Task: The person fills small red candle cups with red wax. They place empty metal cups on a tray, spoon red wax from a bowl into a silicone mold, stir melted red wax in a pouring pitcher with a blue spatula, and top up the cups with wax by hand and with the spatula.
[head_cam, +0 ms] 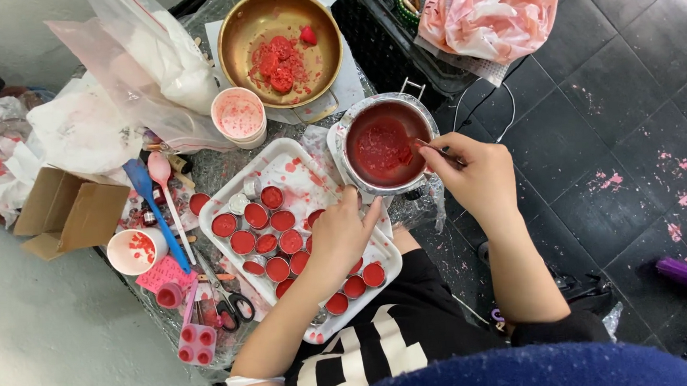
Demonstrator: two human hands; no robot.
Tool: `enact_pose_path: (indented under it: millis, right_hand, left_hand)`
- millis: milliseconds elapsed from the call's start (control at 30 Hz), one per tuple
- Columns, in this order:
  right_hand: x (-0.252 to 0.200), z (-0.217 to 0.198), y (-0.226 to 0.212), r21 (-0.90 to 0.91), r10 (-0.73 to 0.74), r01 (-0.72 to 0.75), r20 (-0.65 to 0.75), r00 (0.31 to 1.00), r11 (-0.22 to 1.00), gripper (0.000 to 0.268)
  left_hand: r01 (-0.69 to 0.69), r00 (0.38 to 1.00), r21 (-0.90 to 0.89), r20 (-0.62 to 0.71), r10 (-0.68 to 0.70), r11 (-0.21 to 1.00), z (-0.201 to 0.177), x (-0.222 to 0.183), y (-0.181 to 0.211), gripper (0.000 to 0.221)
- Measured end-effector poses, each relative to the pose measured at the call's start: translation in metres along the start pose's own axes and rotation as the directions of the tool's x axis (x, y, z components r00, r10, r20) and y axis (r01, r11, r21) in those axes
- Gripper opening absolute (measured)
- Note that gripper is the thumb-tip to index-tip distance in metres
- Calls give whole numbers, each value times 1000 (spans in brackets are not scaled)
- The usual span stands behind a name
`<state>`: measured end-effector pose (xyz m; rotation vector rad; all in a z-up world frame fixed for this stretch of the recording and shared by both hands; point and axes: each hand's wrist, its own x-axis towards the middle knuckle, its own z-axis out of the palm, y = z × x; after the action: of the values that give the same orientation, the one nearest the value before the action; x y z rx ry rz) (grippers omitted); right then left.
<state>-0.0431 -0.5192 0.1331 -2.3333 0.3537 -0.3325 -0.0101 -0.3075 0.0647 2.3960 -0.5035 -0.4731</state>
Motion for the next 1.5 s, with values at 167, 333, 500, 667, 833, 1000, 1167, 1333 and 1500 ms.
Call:
enact_pose_path:
  millis: [167, 333, 500, 667, 833, 1000, 1167, 1333, 1500]
  right_hand:
    - [12, -3, -9, -286, 30, -27, 5, 1000, 958, 25]
    - [13, -10, -7, -236, -72, 90, 85, 994, 968, 24]
    - [14, -8, 15, -236, -320, 316, 22, 947, 919, 19]
    - [28, -9, 1, -293, -199, 221, 103, 975, 930, 23]
    - [41, -9, 7, -446, -196, 248, 160, 968, 860, 33]
    - [45, -19, 16, -206, -231, 286, 255, 939, 936, 23]
    - [49, -36, 8, -334, -299, 410, 335, 893, 849, 13]
    - [40, -35, 1, -518, -291, 466, 385, 876, 717, 18]
    - [30, -33, -2, -600, -199, 429, 412, 889, 675, 32]
  left_hand:
    - [-9, 1000, 23, -25, 10, 1000, -2, 1, 0, 47]
    - [-15, 1000, 33, -20, 15, 999, -2, 0, 1, 45]
    - [-37, 997, 62, -70, 42, 997, 1, 0, -1, 44]
    - [-19, 998, 60, -59, 22, 998, -1, 2, 1, 44]
    - [-5, 998, 52, -69, 9, 999, 2, 2, -1, 45]
    - [-32, 996, 57, -80, 36, 998, 4, 1, -5, 45]
    - [-11, 998, 63, -61, 15, 998, 6, 0, -4, 45]
    - [-22, 997, 73, -77, 27, 997, 4, -4, 1, 45]
    - [-23, 994, 40, -107, 27, 999, 2, -3, 1, 44]
